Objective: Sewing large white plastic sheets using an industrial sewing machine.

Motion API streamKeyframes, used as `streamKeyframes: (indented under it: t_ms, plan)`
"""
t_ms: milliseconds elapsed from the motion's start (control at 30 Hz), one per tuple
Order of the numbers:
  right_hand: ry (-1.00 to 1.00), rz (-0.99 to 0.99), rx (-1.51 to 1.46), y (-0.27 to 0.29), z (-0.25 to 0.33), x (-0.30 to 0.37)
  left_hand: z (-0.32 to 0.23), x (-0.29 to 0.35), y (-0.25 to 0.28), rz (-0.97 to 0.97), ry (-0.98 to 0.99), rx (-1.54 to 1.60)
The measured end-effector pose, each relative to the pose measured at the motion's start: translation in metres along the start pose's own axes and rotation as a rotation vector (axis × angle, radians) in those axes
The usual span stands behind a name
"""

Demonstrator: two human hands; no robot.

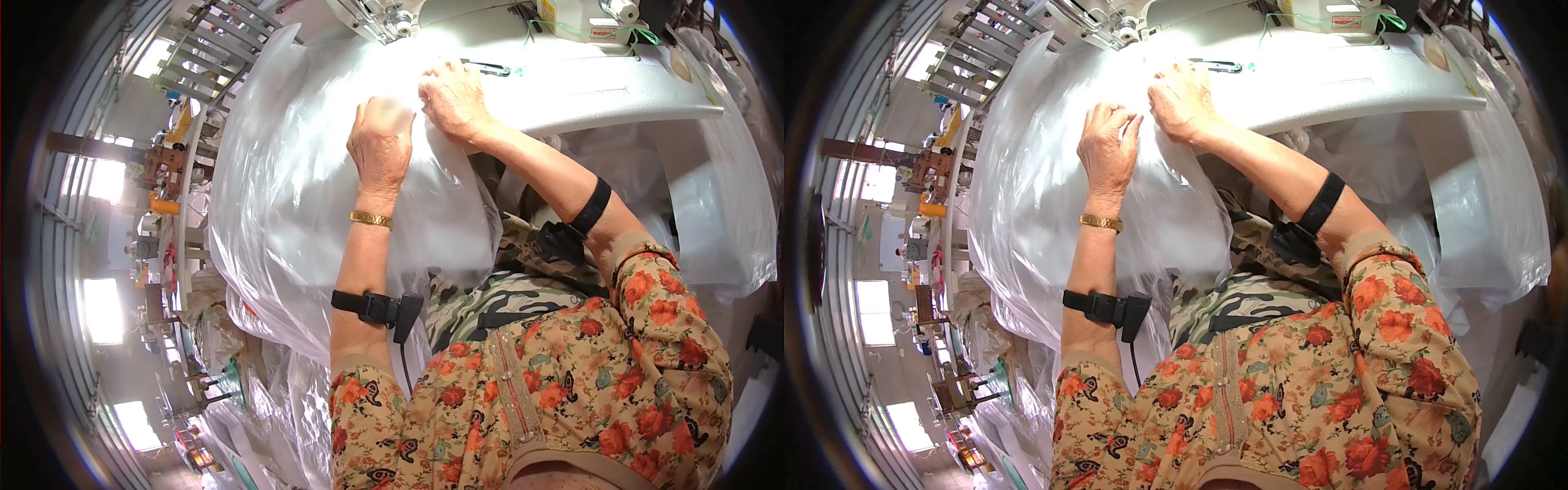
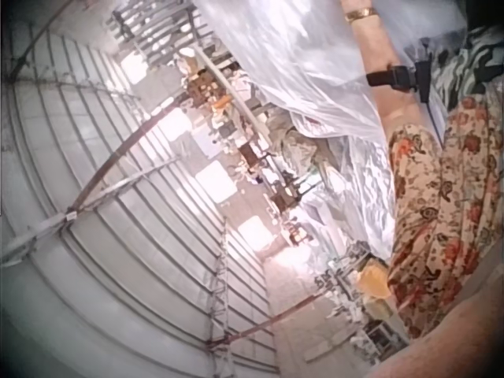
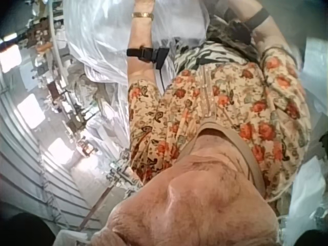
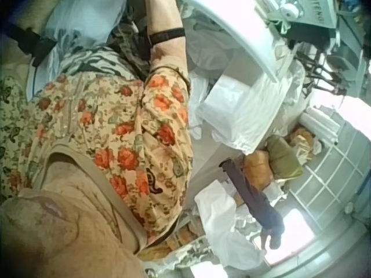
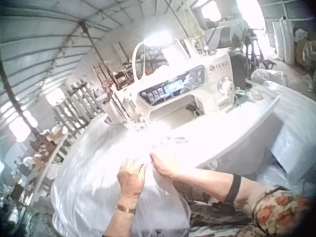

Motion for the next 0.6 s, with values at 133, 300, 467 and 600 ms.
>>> streamKeyframes:
  t_ms: [133, 300, 467, 600]
  plan:
    - [-0.082, 0.062, 0.029, -0.004, -0.003, -0.003, 0.001, 0.003, -0.008, 0.01, -0.174, -0.059]
    - [0.122, -0.192, -0.036, 0.021, 0.0, 0.024, 0.013, 0.009, -0.021, 0.077, -0.131, 0.104]
    - [0.509, 0.09, 0.142, 0.028, 0.027, 0.079, 0.024, 0.005, -0.022, 0.187, 0.082, 0.366]
    - [0.465, 0.153, 0.145, 0.014, 0.054, 0.087, 0.022, -0.007, -0.014, 0.292, 0.085, 0.31]
Point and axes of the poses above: each hand's wrist, its own x-axis away from the middle knuckle, its own y-axis out of the back of the hand, z = x × y, the point moved 2 cm from there along -x, towards the middle knuckle, and after that the axes turned 1 degree about y, right-handed, at the moved point
